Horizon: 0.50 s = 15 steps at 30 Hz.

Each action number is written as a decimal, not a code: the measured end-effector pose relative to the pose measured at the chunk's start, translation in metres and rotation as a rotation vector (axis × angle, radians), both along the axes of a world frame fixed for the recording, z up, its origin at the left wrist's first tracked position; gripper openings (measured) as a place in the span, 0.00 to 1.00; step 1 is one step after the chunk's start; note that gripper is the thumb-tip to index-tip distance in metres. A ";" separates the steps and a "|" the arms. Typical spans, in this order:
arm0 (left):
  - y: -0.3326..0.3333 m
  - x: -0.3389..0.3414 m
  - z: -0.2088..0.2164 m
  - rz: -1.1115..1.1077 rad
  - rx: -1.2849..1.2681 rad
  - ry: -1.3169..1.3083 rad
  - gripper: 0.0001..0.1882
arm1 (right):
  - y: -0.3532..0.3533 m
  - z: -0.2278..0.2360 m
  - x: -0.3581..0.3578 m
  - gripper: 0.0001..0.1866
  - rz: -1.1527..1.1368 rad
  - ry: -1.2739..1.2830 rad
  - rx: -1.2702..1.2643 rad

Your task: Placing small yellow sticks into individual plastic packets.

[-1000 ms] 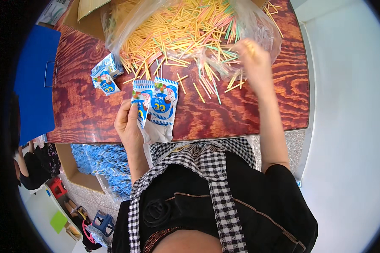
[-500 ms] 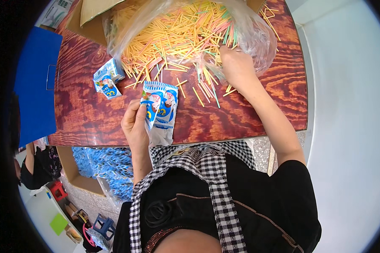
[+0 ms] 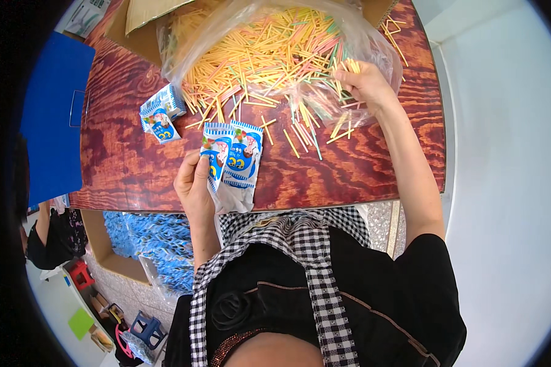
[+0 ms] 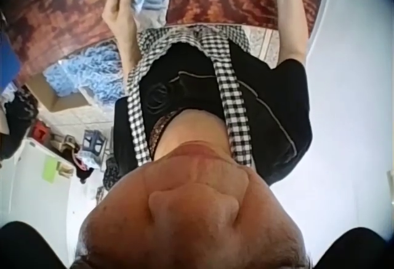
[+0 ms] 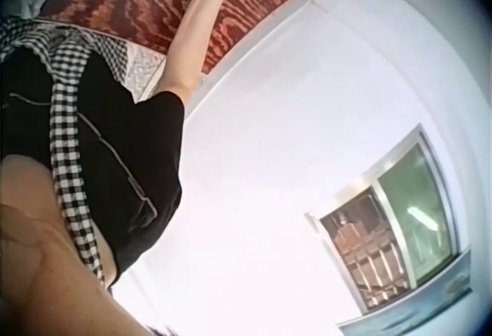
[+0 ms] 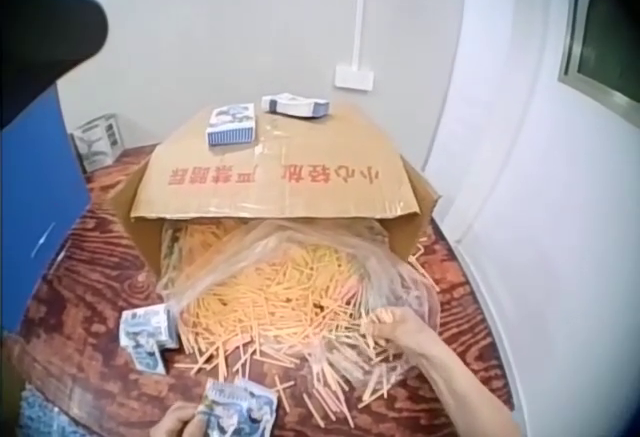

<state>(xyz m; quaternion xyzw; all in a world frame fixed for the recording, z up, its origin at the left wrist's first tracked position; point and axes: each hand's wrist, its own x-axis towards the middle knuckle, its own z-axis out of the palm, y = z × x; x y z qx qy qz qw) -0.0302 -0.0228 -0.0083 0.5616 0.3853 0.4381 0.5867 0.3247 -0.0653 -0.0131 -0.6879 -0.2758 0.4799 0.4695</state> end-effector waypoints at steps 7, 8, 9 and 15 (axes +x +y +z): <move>-0.001 -0.002 -0.001 -0.001 0.025 0.021 0.06 | -0.003 0.004 0.010 0.08 0.033 0.065 0.117; -0.001 -0.003 -0.002 -0.002 0.025 0.022 0.06 | -0.003 0.007 0.011 0.08 0.055 0.042 0.125; -0.002 -0.005 -0.003 0.010 0.019 0.026 0.06 | -0.003 0.009 0.009 0.08 0.055 0.042 0.124; -0.002 -0.006 -0.006 0.016 0.001 0.011 0.06 | 0.015 0.017 -0.019 0.09 0.157 -0.229 0.019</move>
